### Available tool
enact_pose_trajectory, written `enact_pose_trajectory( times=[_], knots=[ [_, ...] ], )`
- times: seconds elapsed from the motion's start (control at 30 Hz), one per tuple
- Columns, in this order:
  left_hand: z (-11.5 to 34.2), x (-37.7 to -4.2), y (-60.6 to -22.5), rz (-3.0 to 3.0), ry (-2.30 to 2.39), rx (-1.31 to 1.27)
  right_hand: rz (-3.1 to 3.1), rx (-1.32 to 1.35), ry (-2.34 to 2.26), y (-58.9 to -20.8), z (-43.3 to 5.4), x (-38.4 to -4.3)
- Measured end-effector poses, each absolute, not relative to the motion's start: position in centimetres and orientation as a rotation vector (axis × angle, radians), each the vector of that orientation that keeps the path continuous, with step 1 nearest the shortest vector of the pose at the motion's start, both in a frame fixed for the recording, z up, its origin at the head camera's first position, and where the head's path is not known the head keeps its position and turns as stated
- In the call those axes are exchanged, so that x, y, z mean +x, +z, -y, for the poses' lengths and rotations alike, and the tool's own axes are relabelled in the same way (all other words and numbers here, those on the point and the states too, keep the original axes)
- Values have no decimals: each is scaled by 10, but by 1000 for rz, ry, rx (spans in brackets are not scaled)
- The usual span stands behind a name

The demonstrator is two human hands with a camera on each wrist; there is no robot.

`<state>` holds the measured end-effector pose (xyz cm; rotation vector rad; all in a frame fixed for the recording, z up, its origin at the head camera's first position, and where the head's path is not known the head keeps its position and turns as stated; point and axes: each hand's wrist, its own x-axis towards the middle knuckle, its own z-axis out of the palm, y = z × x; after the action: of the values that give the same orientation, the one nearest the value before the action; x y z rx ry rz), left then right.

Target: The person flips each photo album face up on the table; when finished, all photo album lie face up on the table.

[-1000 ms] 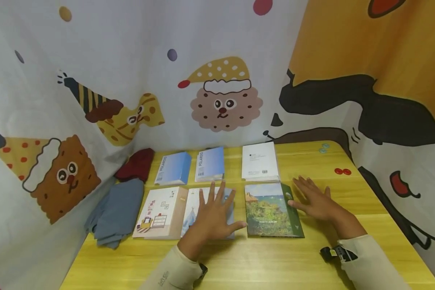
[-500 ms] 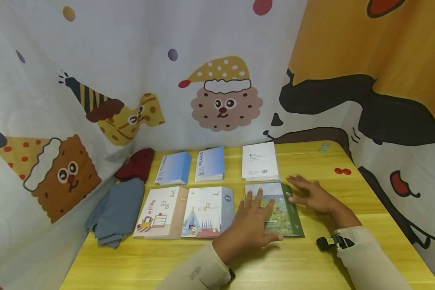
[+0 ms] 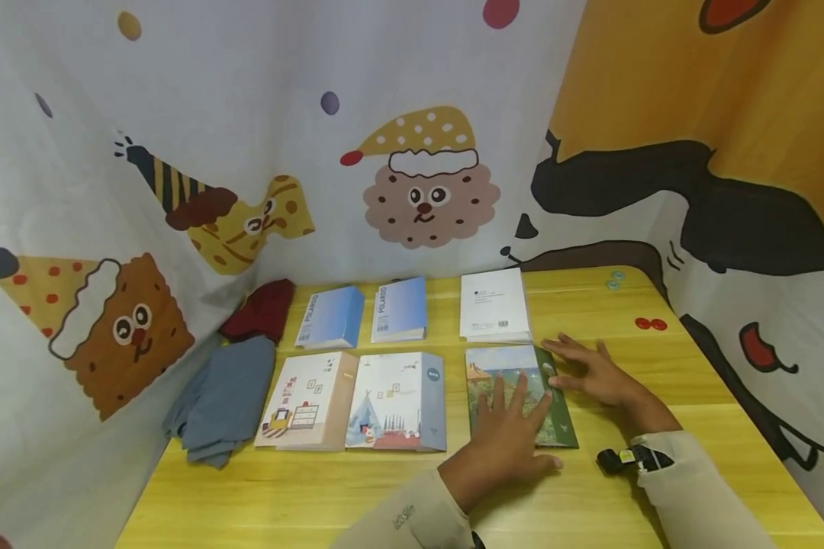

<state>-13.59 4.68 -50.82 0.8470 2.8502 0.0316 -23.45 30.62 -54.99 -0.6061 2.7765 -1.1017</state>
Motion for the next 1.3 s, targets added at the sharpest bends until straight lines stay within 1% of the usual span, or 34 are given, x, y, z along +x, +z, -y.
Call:
enact_pose_trajectory(
  times=[0.23, 0.6, 0.9, 1.03, 1.2, 1.3],
  knots=[
    [-58, -134, -520, -2820, 40, 827, -2773, -584, -1079, -554, -311, -234],
    [-67, -133, -525, -2913, 87, 777, -2808, -613, -1063, -557, -306, -237],
    [-68, -134, -525, -2950, 149, 779, -2749, -547, -1222, -547, -300, -234],
    [-61, -133, -524, -2974, 251, 822, -2720, -544, -1278, -541, -300, -232],
    [-52, -135, -521, -2939, 481, 904, -2586, -559, -1480, -526, -303, -228],
    [-49, -135, -519, -2904, 622, 934, -2551, -611, -1580, -519, -304, -225]
  ],
)
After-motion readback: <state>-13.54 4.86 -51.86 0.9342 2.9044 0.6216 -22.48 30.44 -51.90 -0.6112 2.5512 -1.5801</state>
